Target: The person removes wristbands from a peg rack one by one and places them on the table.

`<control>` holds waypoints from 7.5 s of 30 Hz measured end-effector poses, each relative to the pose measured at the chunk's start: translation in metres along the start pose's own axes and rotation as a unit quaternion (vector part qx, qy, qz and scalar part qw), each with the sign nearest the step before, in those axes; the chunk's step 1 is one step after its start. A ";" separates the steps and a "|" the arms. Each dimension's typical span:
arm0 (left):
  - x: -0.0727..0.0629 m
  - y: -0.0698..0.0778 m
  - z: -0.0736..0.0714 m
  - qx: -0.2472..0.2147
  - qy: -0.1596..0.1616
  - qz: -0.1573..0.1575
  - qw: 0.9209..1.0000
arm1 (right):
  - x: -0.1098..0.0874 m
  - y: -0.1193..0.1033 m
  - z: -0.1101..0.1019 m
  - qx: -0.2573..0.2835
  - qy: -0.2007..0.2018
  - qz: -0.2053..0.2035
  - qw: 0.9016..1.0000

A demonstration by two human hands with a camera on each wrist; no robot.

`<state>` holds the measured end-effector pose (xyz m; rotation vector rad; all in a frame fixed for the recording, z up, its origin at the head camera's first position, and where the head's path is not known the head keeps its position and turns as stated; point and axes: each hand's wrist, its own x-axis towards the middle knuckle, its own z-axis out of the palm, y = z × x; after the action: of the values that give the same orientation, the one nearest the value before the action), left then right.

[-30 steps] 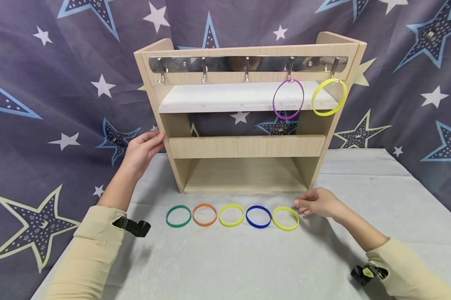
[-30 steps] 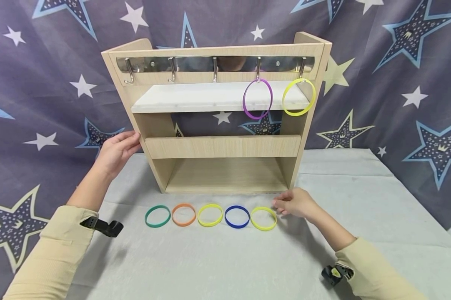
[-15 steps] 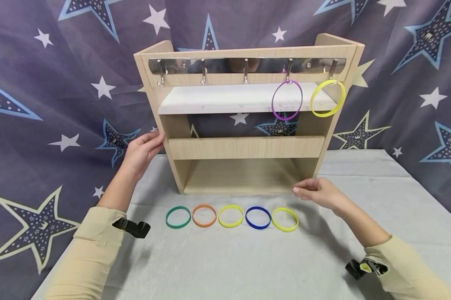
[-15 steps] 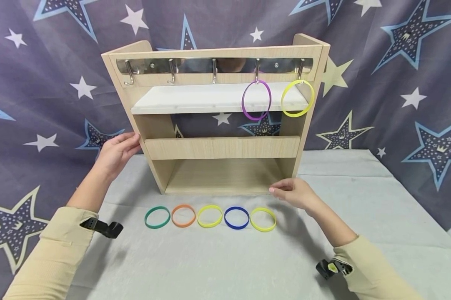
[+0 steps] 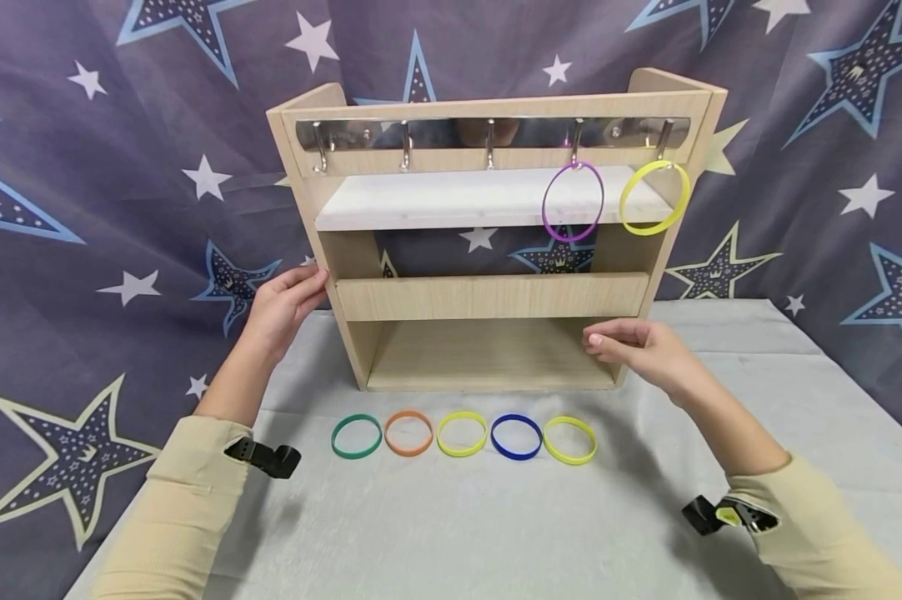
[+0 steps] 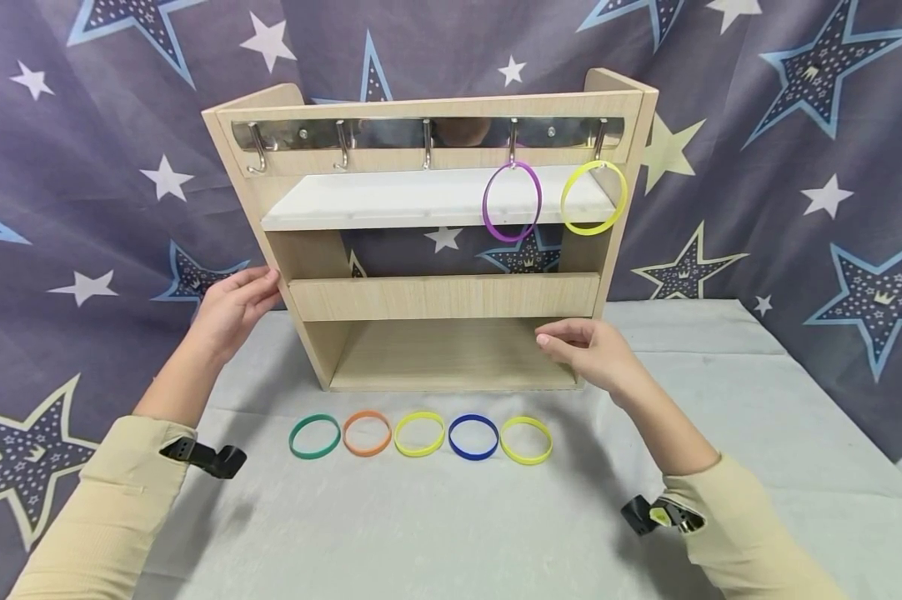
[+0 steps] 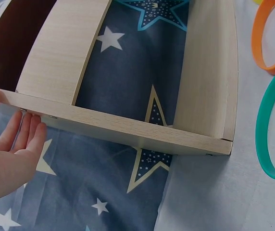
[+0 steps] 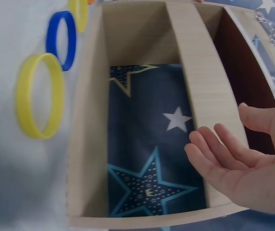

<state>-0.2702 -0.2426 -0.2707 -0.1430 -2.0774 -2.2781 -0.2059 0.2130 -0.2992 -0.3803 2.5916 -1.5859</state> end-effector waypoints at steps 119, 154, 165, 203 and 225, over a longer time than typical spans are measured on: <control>0.001 0.001 -0.001 -0.012 0.007 -0.001 1.000 | -0.033 -0.004 -0.009 0.428 0.155 -0.163 0.875; 0.003 -0.003 -0.002 -0.028 0.007 0.002 1.000 | -0.037 0.065 -0.024 0.313 0.019 -0.003 0.950; 0.002 -0.002 -0.002 -0.023 0.007 0.002 1.000 | -0.038 0.083 -0.028 0.260 -0.026 0.049 0.964; 0.002 -0.004 -0.002 -0.056 0.008 0.015 0.998 | -0.040 0.112 -0.017 0.065 -0.128 0.137 0.980; 0.003 -0.004 -0.002 -0.044 0.007 0.009 0.999 | -0.038 0.091 -0.034 -0.036 -0.075 0.113 0.990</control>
<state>-0.2731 -0.2445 -0.2745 -0.1496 -1.9610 -2.3539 -0.1915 0.2913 -0.3669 -0.1923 2.4822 -1.3394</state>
